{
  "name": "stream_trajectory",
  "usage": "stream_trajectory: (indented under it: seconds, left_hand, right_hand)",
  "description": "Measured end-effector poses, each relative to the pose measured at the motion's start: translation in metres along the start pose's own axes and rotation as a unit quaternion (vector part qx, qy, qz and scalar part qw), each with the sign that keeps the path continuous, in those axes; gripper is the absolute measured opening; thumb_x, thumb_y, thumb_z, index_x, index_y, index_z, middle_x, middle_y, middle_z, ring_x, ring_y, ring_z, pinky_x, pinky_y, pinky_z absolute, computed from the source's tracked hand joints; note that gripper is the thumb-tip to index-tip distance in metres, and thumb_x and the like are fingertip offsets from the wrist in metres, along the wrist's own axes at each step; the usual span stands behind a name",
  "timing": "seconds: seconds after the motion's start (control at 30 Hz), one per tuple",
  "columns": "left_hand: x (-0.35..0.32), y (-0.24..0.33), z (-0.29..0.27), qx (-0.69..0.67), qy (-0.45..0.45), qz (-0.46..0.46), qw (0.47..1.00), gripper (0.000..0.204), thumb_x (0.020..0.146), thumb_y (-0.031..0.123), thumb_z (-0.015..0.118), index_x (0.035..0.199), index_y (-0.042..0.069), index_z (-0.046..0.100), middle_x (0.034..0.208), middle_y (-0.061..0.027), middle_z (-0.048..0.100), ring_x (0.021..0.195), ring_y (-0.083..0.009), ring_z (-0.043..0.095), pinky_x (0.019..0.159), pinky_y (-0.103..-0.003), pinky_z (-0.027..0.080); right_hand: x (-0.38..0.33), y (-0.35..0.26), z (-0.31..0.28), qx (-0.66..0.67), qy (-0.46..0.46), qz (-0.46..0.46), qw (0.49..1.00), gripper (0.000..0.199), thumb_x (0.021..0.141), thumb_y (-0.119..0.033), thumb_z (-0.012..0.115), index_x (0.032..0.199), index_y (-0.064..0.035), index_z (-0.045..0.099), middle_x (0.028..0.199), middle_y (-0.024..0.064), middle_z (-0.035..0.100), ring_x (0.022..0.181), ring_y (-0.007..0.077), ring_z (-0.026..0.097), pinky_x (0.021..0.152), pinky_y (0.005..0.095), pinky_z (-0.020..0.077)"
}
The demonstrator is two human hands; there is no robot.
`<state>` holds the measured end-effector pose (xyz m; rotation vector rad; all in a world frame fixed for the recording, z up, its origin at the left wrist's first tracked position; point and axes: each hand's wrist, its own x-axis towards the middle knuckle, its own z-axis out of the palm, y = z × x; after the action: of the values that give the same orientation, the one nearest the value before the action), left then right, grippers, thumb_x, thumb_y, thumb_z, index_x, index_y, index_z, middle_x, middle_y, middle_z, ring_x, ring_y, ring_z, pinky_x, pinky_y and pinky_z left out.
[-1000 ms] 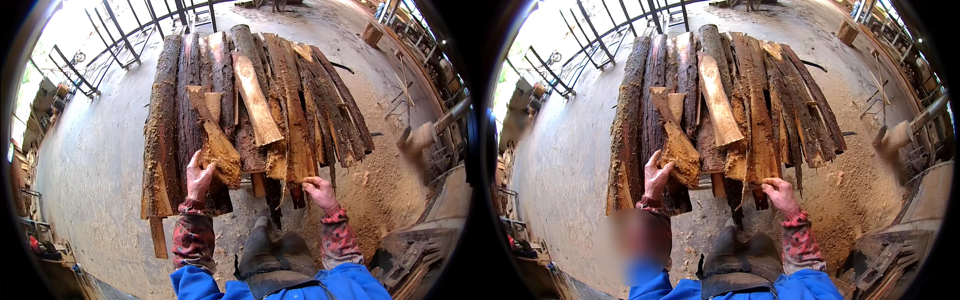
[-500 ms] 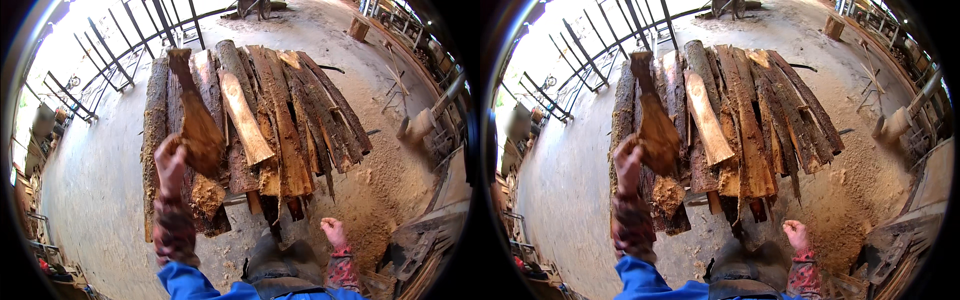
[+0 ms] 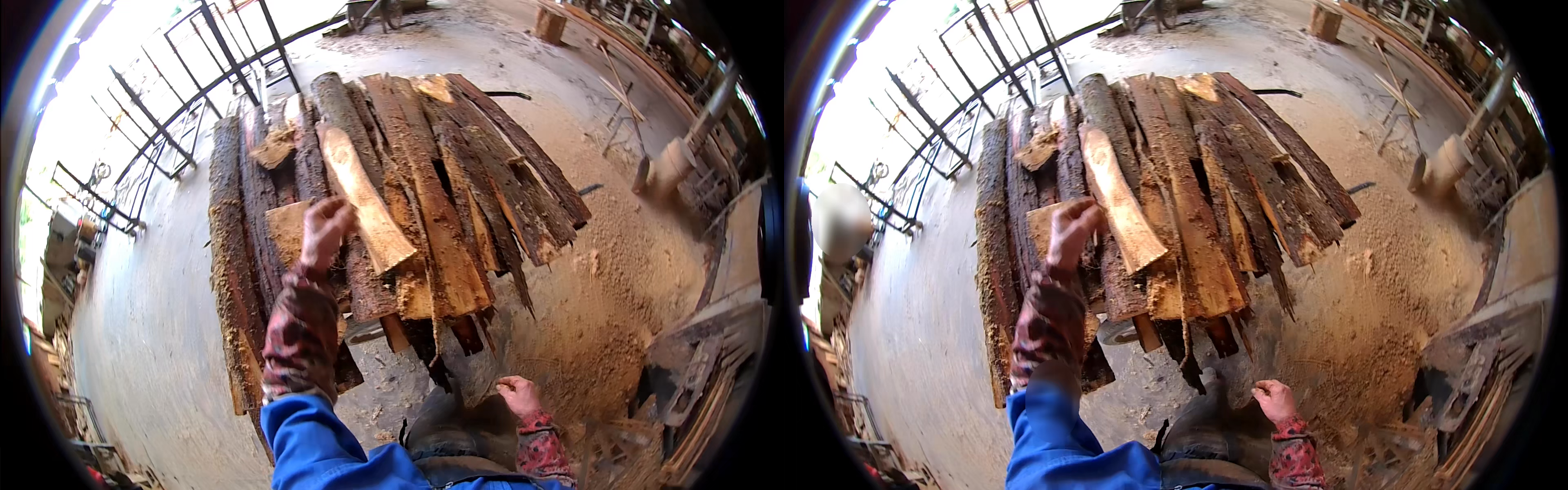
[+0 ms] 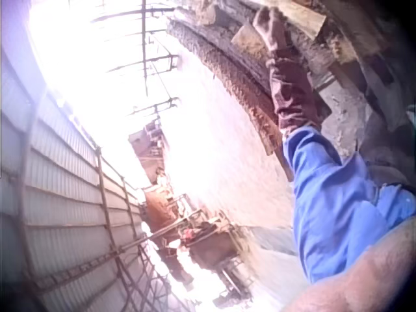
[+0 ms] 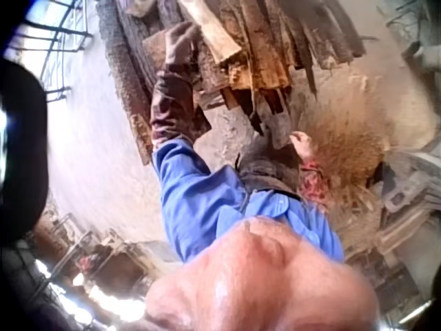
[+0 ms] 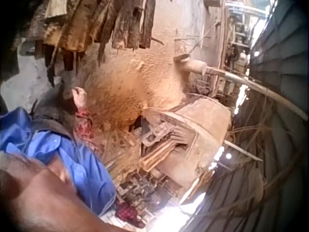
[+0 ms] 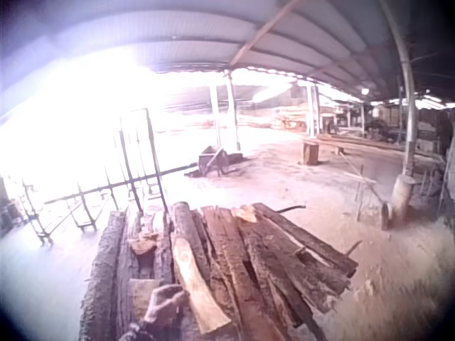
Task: The person repeatedly picks up wooden planks from a cart and places them onto a conveyor belt. They handle the planks one by one, moving them from a pile to the processing area.
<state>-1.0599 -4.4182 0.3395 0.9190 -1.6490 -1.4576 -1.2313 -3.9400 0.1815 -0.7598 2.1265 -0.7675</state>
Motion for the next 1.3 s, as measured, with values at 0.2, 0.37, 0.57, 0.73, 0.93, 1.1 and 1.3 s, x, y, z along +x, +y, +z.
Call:
stream_trajectory:
  seconds: [0.2,0.37,0.57,0.73,0.93,1.1,1.3]
  left_hand:
    - [-0.129,0.017,0.124,-0.102,-0.25,-0.083,0.959,0.032,0.088,0.009,0.06,0.115,-0.007,0.054,0.1,-0.0093,0.065,0.088,-0.0147,0.06,0.077,-0.027,0.05]
    - [-0.227,-0.046,0.193,-0.034,-0.381,-0.234,0.894,0.032,0.087,0.011,0.061,0.113,-0.008,0.054,0.096,-0.0113,0.065,0.085,-0.0148,0.06,0.076,-0.028,0.049]
    - [-0.338,-0.193,0.218,0.027,-0.362,-0.382,0.85,0.026,0.082,0.014,0.062,0.094,-0.008,0.059,0.083,-0.0153,0.064,0.07,-0.0208,0.063,0.063,-0.033,0.054]
    - [-0.411,-0.217,0.235,0.117,-0.398,-0.452,0.79,0.014,0.079,0.009,0.061,0.083,-0.005,0.06,0.071,-0.0137,0.062,0.054,-0.0203,0.058,0.053,-0.033,0.053]
    - [-0.46,-0.222,0.265,0.089,-0.408,-0.481,0.771,0.014,0.078,0.004,0.06,0.086,-0.008,0.058,0.076,-0.0182,0.063,0.062,-0.0249,0.062,0.058,-0.035,0.055]
    - [-0.48,-0.231,0.274,0.1,-0.427,-0.492,0.753,0.011,0.076,0.004,0.061,0.08,-0.005,0.057,0.074,-0.0167,0.062,0.064,-0.0279,0.06,0.057,-0.038,0.05]
    - [-0.457,-0.308,0.27,0.181,-0.645,-0.299,0.679,0.022,0.081,0.028,0.052,0.079,0.008,0.06,0.074,-0.0102,0.063,0.067,-0.028,0.061,0.065,-0.043,0.047]
  right_hand:
    - [-0.021,0.031,0.004,0.018,0.021,-0.016,0.999,0.028,0.078,-0.025,0.064,0.093,-0.0015,0.067,0.092,0.0158,0.066,0.087,0.0296,0.064,0.078,0.0358,0.0497]
    - [-0.039,0.082,0.012,0.015,0.05,-0.057,0.997,0.03,0.08,-0.03,0.059,0.094,-0.0045,0.067,0.089,0.0166,0.064,0.088,0.0336,0.061,0.077,0.0407,0.0488]
    - [-0.11,0.165,0.003,0.058,0.074,0.076,0.993,0.03,0.081,-0.031,0.06,0.091,-0.0033,0.064,0.087,0.0156,0.064,0.084,0.0336,0.062,0.073,0.0419,0.047]
    - [-0.206,0.251,0.017,0.155,0.18,0.118,0.964,0.032,0.079,-0.034,0.061,0.091,-0.0044,0.064,0.081,0.0153,0.065,0.08,0.0332,0.062,0.069,0.0415,0.0469]
    - [-0.305,0.32,0.025,0.176,0.262,0.208,0.926,0.029,0.076,-0.035,0.06,0.073,-0.0072,0.063,0.068,0.0147,0.061,0.065,0.0335,0.06,0.058,0.0439,0.0447]
    - [-0.351,0.364,0.047,0.195,0.286,0.263,0.901,0.029,0.075,-0.037,0.061,0.076,-0.0082,0.067,0.069,0.0144,0.062,0.068,0.0339,0.061,0.062,0.0428,0.0478]
    - [-0.351,0.377,0.039,0.175,0.302,0.326,0.879,0.032,0.073,-0.038,0.063,0.077,-0.0064,0.068,0.071,0.0143,0.064,0.071,0.0328,0.062,0.064,0.0411,0.0491]
